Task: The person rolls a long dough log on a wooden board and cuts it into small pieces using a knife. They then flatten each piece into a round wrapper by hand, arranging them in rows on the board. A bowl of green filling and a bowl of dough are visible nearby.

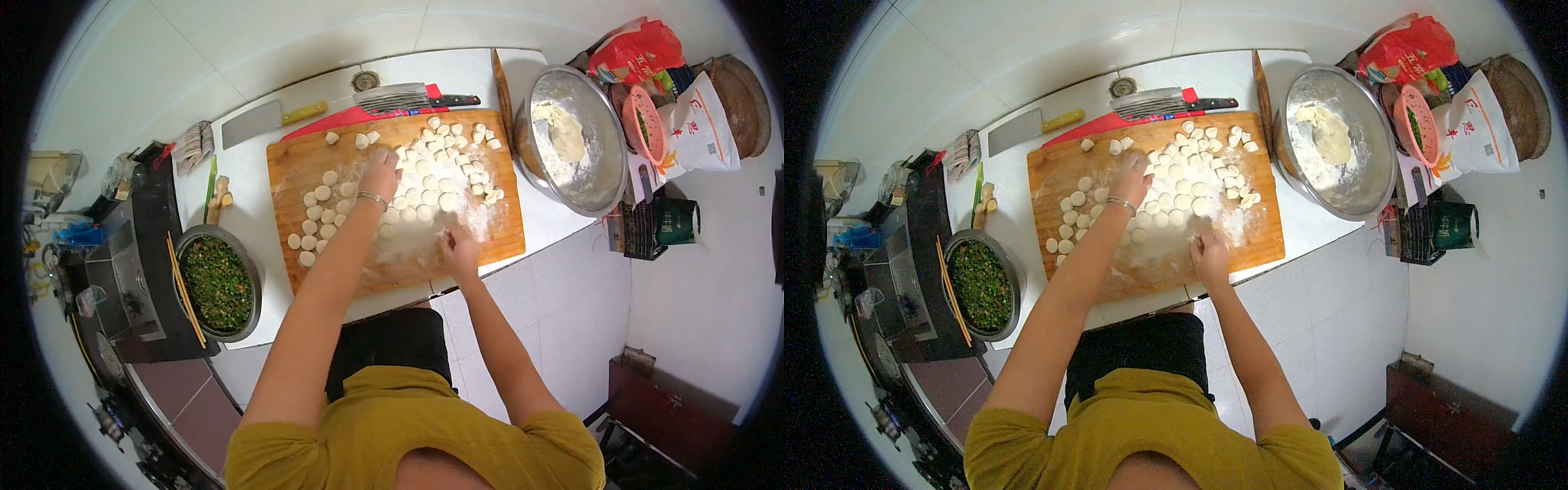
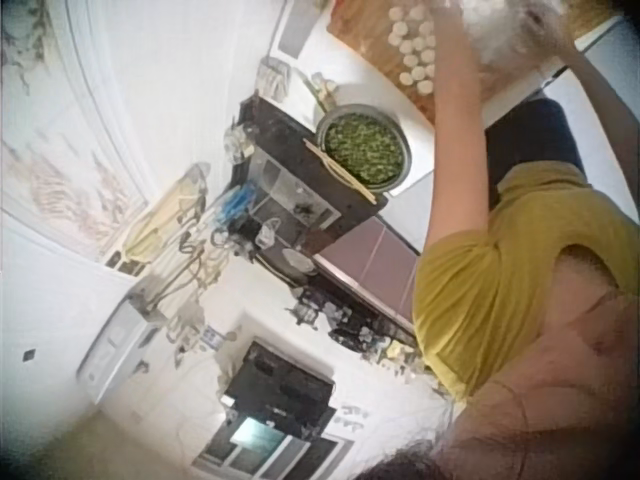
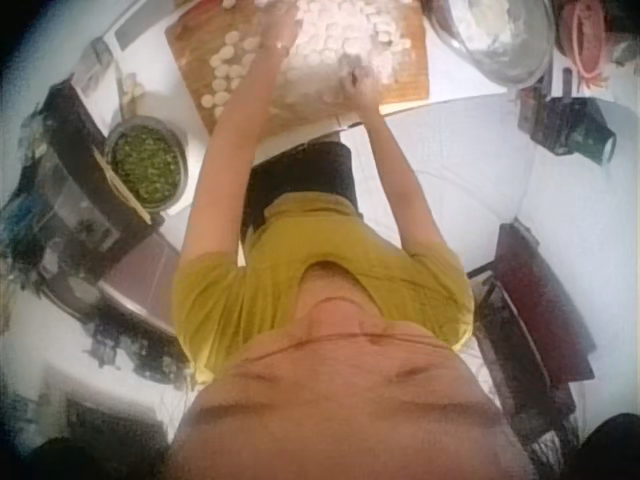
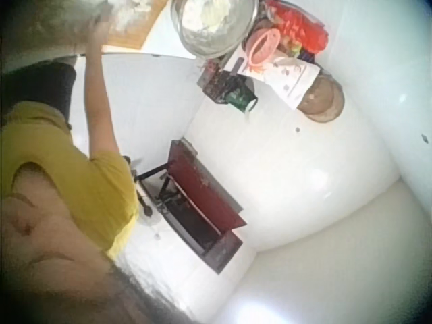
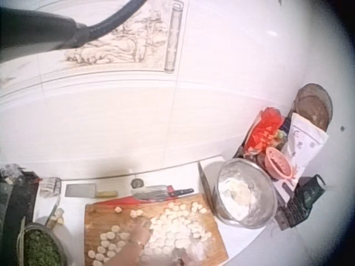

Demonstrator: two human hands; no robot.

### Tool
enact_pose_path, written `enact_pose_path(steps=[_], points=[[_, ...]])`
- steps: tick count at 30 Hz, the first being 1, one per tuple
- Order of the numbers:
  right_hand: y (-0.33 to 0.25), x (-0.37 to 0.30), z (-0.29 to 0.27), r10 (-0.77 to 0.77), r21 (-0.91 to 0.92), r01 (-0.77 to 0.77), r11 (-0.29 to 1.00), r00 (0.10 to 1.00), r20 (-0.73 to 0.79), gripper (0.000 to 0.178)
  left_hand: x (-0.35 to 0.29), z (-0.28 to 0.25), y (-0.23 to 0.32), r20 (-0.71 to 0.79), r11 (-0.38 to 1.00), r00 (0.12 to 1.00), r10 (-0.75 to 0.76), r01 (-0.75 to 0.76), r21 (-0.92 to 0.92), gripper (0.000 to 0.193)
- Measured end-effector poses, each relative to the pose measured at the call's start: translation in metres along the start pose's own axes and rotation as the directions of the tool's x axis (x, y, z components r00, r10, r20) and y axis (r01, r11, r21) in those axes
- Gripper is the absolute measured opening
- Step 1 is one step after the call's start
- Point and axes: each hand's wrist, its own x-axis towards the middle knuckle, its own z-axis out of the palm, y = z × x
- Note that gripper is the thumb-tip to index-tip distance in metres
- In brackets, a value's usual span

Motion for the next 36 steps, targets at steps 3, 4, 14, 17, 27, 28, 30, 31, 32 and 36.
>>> enact_pose_path(steps=[3, 4, 14, 17, 27, 28, 30, 31, 32, 36], points=[[0.016, -0.017, -0.002, -0.116, -0.048, 0.118, 0.992, 0.992, 0.051, 0.029, -0.029, -0.008, 0.012, 0.0, 0.972, 0.997, 0.079, -0.077, -0.222, 0.033], [0.017, -0.021, -0.003, -0.156, -0.045, 0.159, 0.986, 0.986, 0.062, 0.032, -0.047, -0.009, 0.012, 0.089, 0.938, 0.994, 0.062, -0.027, -0.346, 0.031], [0.027, -0.013, -0.001, -0.393, -0.132, 0.402, 0.906, 0.915, 0.087, 0.033, -0.195, 0.032, 0.02, 0.004, 0.911, 0.985, -0.175, 0.163, -0.38, 0.017], [0.022, -0.01, -0.006, -0.322, -0.203, 0.355, 0.913, 0.93, 0.178, 0.037, -0.199, 0.031, 0.023, -0.006, 0.913, 0.987, -0.158, 0.144, -0.381, 0.02], [0.026, 0.0, -0.004, -0.348, -0.253, 0.435, 0.864, 0.88, 0.324, 0.058, -0.199, 0.025, 0.005, 0.085, 0.98, 0.994, -0.072, 0.086, -0.18, 0.026], [0.021, -0.001, -0.003, -0.33, -0.261, 0.415, 0.871, 0.89, 0.315, 0.058, -0.198, 0.021, 0.007, 0.072, 0.981, 0.995, -0.072, 0.083, -0.174, 0.027], [0.016, 0.0, -0.003, -0.356, -0.254, 0.429, 0.867, 0.889, 0.289, 0.055, -0.197, 0.009, 0.014, 0.067, 0.981, 0.998, -0.019, 0.032, -0.194, 0.026], [0.016, 0.002, -0.004, -0.399, -0.239, 0.463, 0.853, 0.876, 0.272, 0.052, -0.195, 0.004, 0.016, 0.064, 0.979, 0.998, 0.007, 0.006, -0.203, 0.026], [0.016, 0.003, -0.004, -0.441, -0.225, 0.496, 0.839, 0.861, 0.254, 0.049, -0.195, 0.006, 0.012, 0.088, 0.978, 0.996, 0.026, -0.007, -0.211, 0.026], [0.029, 0.005, 0.004, -0.395, -0.266, 0.439, 0.858, 0.896, 0.205, 0.049, -0.196, 0.019, -0.009, 0.122, 0.986, 0.99, 0.075, -0.055, -0.159, 0.029]])
